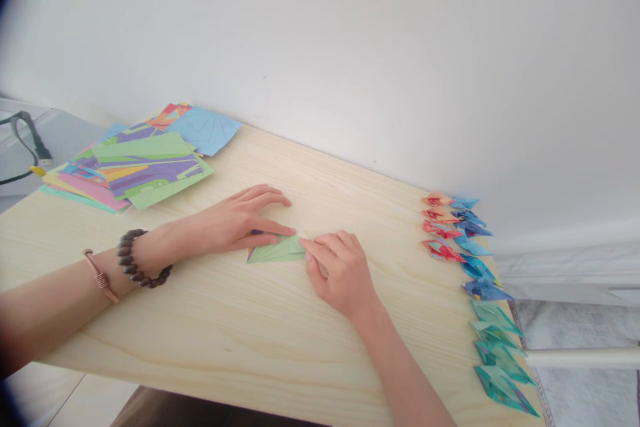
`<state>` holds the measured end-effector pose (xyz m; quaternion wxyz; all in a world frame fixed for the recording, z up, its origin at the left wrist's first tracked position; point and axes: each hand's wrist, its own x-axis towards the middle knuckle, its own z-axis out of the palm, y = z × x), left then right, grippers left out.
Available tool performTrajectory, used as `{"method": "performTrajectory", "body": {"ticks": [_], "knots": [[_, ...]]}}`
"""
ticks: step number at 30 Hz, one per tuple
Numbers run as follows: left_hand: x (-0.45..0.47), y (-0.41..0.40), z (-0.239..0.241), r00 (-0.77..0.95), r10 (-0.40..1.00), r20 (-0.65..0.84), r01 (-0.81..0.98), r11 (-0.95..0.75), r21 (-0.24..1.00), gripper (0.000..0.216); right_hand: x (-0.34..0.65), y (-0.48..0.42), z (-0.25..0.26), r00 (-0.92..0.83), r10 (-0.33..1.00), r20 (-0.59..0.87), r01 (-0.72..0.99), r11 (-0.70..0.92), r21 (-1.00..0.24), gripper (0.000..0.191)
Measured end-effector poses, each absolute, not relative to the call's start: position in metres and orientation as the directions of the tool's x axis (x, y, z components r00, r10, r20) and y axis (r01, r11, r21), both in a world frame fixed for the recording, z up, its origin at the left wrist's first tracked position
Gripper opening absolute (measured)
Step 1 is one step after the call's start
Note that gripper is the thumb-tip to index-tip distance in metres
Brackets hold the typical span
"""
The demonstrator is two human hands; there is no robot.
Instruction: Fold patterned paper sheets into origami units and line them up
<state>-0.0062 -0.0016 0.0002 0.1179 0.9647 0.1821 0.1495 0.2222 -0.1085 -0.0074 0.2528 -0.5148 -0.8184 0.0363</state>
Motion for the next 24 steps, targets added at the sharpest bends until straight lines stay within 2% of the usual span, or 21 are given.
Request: {"method": "performTrajectory", "body": {"ticks": [3,11,24], "knots": [[-0.006,-0.002,-0.001,0.884,0.386,0.262,0.316,-0.909,0.273,0.029,0.219,-0.097,-0.007,-0.371,0.853,0.368,0.831,0.481,-0.278,0.022],[-0.007,-0.002,-0.003,0.875,0.387,0.291,0.320,-0.913,0.253,0.028,0.225,-0.094,-0.011,-0.534,0.747,0.397,0.805,0.592,-0.032,0.018],[-0.007,-0.002,-0.003,0.879,0.380,0.288,0.318,-0.917,0.241,0.029,0.237,-0.112,-0.013,-0.508,0.750,0.424,0.817,0.576,-0.040,0.019]]}}
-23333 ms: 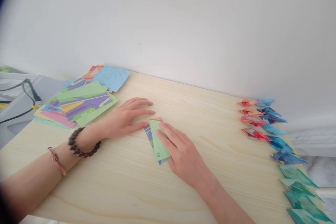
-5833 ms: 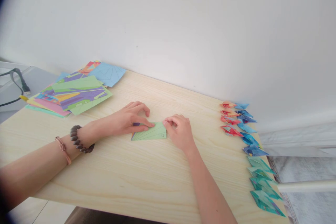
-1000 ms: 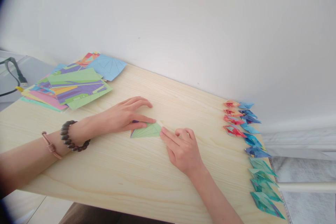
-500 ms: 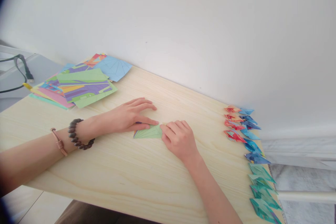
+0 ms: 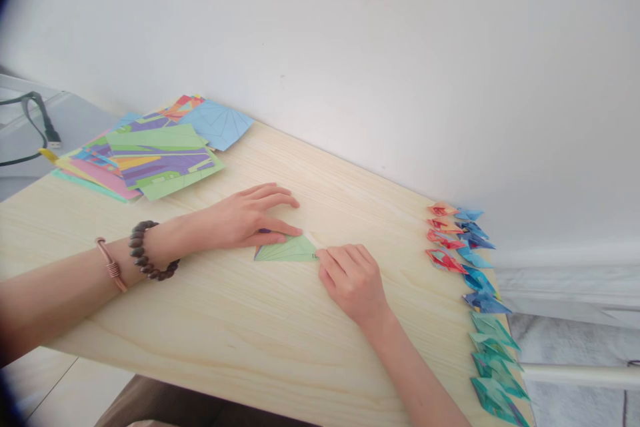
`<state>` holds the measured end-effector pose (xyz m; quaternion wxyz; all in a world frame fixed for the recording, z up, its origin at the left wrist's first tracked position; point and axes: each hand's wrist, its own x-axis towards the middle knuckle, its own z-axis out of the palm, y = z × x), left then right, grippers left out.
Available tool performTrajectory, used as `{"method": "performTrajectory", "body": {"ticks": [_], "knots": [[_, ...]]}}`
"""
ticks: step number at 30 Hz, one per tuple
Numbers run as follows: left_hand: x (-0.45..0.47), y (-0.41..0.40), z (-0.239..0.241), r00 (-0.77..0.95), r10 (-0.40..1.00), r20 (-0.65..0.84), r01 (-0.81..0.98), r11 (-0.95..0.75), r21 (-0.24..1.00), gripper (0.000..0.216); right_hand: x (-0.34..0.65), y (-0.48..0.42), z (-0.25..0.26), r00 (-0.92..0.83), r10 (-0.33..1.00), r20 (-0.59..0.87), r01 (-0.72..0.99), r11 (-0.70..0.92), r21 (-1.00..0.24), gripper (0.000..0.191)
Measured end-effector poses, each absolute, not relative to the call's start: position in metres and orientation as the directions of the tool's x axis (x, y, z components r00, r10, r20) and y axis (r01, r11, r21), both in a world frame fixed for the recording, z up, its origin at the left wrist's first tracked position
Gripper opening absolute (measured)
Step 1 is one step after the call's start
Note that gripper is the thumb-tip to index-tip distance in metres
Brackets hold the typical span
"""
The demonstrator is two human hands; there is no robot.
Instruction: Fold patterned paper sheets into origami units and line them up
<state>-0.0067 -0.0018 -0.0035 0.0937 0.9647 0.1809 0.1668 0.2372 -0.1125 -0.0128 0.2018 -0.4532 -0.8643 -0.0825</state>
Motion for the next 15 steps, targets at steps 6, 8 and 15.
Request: {"method": "performTrajectory", "body": {"ticks": [6,8,15], "knots": [[-0.007,-0.002,-0.003,0.874,0.394,0.285,0.316,-0.906,0.281,0.029,0.240,-0.120,-0.015,-0.377,0.824,0.423,0.849,0.490,-0.197,0.019],[-0.007,-0.001,-0.004,0.873,0.394,0.286,0.303,-0.899,0.316,0.029,0.234,-0.117,-0.014,-0.258,0.881,0.398,0.865,0.394,-0.312,0.019],[-0.003,0.004,-0.008,0.836,0.472,0.280,0.285,-0.810,0.513,0.026,0.195,-0.085,-0.012,-0.141,0.946,0.291,0.807,0.280,-0.521,0.021]]}}
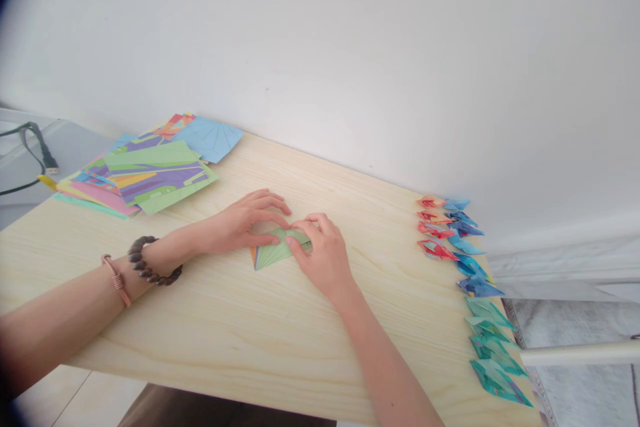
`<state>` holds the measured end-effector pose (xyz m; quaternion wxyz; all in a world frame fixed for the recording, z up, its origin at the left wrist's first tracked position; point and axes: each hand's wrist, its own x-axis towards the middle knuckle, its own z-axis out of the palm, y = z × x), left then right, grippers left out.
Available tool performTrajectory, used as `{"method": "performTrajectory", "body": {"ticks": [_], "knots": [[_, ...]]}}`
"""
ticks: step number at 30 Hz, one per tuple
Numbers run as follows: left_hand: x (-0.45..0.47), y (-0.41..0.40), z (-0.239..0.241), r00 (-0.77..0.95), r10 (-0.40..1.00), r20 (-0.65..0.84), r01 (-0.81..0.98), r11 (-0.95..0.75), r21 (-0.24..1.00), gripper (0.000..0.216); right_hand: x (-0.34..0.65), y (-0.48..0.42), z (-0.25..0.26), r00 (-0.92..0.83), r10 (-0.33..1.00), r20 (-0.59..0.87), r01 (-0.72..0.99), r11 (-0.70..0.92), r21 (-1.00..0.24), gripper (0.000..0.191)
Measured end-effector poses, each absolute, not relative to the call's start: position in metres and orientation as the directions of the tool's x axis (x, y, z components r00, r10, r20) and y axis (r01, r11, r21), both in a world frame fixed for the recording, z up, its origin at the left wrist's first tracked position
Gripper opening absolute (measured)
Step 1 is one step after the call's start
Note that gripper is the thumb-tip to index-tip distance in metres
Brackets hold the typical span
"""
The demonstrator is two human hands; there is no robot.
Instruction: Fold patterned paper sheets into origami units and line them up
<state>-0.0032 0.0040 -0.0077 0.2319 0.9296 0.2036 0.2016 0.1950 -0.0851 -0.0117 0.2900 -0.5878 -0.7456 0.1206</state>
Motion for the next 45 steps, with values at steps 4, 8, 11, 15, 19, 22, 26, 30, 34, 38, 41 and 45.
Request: {"method": "performTrajectory", "body": {"ticks": [4,8,11,15,19,22,26,30,34,38,41,45], "knots": [[0.000,0.008,-0.006,0.812,0.547,0.204,0.343,-0.729,0.592,0.022,0.191,-0.079,-0.015,-0.091,0.957,0.275,0.756,0.246,-0.606,0.017],[0.004,0.009,-0.003,0.778,0.610,0.150,0.394,-0.659,0.640,0.014,0.194,-0.080,-0.017,-0.042,0.968,0.248,0.688,0.209,-0.695,0.016],[0.012,0.004,0.002,0.745,0.653,0.139,0.412,-0.614,0.673,0.012,0.196,-0.081,-0.016,-0.025,0.976,0.215,0.614,0.184,-0.767,0.015],[0.027,-0.007,0.010,0.749,0.653,0.113,0.392,-0.575,0.719,0.016,0.198,-0.082,-0.014,0.037,0.977,0.210,0.549,0.155,-0.821,0.017],[0.030,-0.013,0.013,0.776,0.617,0.132,0.317,-0.563,0.764,0.016,0.201,-0.083,-0.012,0.008,0.984,0.180,0.525,0.149,-0.838,0.016],[0.027,-0.013,0.014,0.788,0.595,0.156,0.270,-0.563,0.781,0.018,0.203,-0.085,-0.010,-0.068,0.984,0.163,0.517,0.175,-0.838,0.013],[0.024,-0.013,0.016,0.795,0.587,0.150,0.259,-0.553,0.792,0.018,0.205,-0.086,-0.007,-0.158,0.968,0.194,0.502,0.248,-0.829,0.009],[0.023,-0.014,0.017,0.815,0.557,0.161,0.245,-0.583,0.775,0.017,0.205,-0.085,-0.006,-0.143,0.968,0.208,0.515,0.252,-0.819,0.012],[0.023,-0.016,0.013,0.787,0.604,0.129,0.292,-0.548,0.784,0.014,0.203,-0.086,-0.006,-0.135,0.969,0.207,0.520,0.247,-0.817,0.011],[0.023,-0.016,0.009,0.772,0.625,0.115,0.318,-0.536,0.782,0.014,0.200,-0.087,-0.006,-0.101,0.976,0.193,0.483,0.217,-0.848,0.009],[0.024,-0.017,0.009,0.775,0.616,0.143,0.296,-0.553,0.779,0.014,0.199,-0.088,-0.006,-0.094,0.979,0.183,0.439,0.206,-0.875,0.009],[0.025,-0.017,0.009,0.769,0.618,0.166,0.278,-0.557,0.782,0.014,0.199,-0.087,-0.008,-0.119,0.979,0.166,0.437,0.202,-0.876,0.009]]}}
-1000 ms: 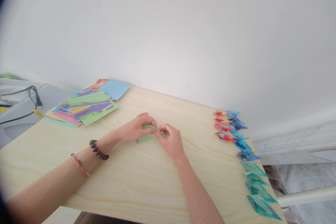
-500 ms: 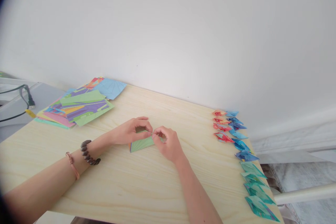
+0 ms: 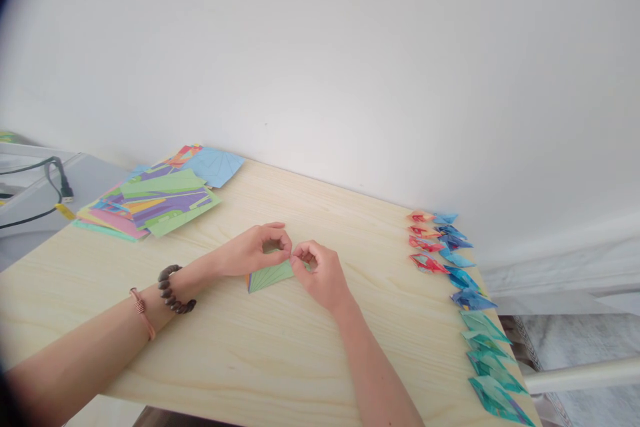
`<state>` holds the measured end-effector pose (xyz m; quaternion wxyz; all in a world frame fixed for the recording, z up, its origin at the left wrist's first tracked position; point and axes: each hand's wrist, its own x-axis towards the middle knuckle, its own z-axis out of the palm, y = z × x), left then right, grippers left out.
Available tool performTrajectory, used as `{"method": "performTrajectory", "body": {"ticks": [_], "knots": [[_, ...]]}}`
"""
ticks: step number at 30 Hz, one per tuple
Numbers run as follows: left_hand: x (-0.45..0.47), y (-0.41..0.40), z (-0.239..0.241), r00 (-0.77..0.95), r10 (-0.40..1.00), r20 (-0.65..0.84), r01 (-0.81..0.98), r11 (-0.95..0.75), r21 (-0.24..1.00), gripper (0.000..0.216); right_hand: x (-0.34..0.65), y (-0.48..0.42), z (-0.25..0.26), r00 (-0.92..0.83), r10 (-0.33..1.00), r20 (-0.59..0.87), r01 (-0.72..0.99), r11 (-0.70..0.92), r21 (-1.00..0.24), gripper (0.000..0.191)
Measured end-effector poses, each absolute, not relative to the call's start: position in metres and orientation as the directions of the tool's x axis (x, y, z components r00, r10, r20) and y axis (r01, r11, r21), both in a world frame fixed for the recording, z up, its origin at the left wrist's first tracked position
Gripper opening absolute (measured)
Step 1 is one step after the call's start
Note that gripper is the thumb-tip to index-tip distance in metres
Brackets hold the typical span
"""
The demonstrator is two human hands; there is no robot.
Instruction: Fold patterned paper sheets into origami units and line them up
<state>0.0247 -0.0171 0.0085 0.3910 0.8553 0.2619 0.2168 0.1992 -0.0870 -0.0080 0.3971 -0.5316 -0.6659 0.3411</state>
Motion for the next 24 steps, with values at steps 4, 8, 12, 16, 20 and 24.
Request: {"method": "performTrajectory", "body": {"ticks": [4,8,12,16,20,24], "knots": [[0.025,-0.017,0.007,0.762,0.630,0.150,0.293,-0.542,0.788,0.012,0.201,-0.086,-0.006,-0.144,0.980,0.136,0.469,0.189,-0.863,0.007],[0.025,-0.017,0.007,0.745,0.649,0.154,0.280,-0.514,0.811,0.011,0.203,-0.086,-0.002,-0.175,0.980,0.090,0.473,0.164,-0.866,0.004],[0.022,-0.015,0.008,0.728,0.673,0.133,0.273,-0.462,0.844,0.009,0.207,-0.087,0.000,-0.165,0.985,0.052,0.443,0.121,-0.888,0.006],[0.017,-0.011,0.009,0.740,0.665,0.104,0.263,-0.427,0.865,0.009,0.210,-0.088,0.001,-0.154,0.988,0.016,0.426,0.081,-0.901,0.009],[0.011,-0.008,0.011,0.745,0.663,0.074,0.287,-0.419,0.862,0.009,0.216,-0.091,0.000,-0.154,0.988,0.019,0.423,0.083,-0.903,0.009],[0.007,-0.005,0.011,0.779,0.623,0.071,0.307,-0.478,0.823,0.009,0.221,-0.091,-0.003,-0.188,0.982,0.017,0.413,0.095,-0.906,0.009]]}}
